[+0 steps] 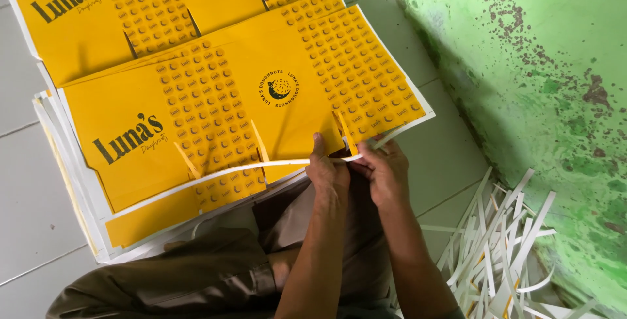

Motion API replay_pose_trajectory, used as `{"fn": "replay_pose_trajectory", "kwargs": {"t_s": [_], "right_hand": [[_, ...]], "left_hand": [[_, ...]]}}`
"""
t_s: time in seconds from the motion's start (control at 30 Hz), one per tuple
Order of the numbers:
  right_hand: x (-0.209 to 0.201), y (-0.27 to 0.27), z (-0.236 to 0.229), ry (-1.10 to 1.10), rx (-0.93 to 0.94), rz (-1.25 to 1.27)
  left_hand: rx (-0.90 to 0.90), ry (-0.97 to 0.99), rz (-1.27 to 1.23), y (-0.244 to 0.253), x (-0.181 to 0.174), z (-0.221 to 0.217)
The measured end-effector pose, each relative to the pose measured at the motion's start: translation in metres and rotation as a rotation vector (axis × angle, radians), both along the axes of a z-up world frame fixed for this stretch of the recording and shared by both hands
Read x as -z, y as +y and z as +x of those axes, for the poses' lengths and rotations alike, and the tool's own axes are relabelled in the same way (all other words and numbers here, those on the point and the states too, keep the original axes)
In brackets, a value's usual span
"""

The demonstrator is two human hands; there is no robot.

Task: Tearing off white waste paper strips from the edges of yellow printed cardboard sheets.

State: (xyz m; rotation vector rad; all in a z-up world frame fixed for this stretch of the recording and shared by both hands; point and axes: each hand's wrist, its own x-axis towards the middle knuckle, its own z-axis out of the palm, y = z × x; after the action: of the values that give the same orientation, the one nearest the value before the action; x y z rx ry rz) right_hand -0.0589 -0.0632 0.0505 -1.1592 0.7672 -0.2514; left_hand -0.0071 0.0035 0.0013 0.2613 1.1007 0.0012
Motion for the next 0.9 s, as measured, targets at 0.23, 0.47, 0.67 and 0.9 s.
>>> {"fn": "replay_pose_trajectory", "kwargs": {"t_s": [0.23, 0.47, 0.67, 0.9], "right_hand": [[0.053, -0.068, 0.010, 0.039, 0.213, -0.023], [0.031, -0.100, 0.016, -0.096, 0.265, -0.245], [0.026, -0.105, 0.005, -0.327, 0.132, -0.109], [0.038, -0.121, -0.004, -0.332, -0.003, -0.188]], "left_hand": [[0.035, -0.066, 0.004, 0.013, -0.028, -0.009], [0.075, -0.078, 0.007, 0.012, -0.033, -0.013], [0.303, -0.064, 0.011, 0.013, -0.061, -0.038], [0.605, -0.045, 0.090, 0.022, -0.102, -0.083]]}}
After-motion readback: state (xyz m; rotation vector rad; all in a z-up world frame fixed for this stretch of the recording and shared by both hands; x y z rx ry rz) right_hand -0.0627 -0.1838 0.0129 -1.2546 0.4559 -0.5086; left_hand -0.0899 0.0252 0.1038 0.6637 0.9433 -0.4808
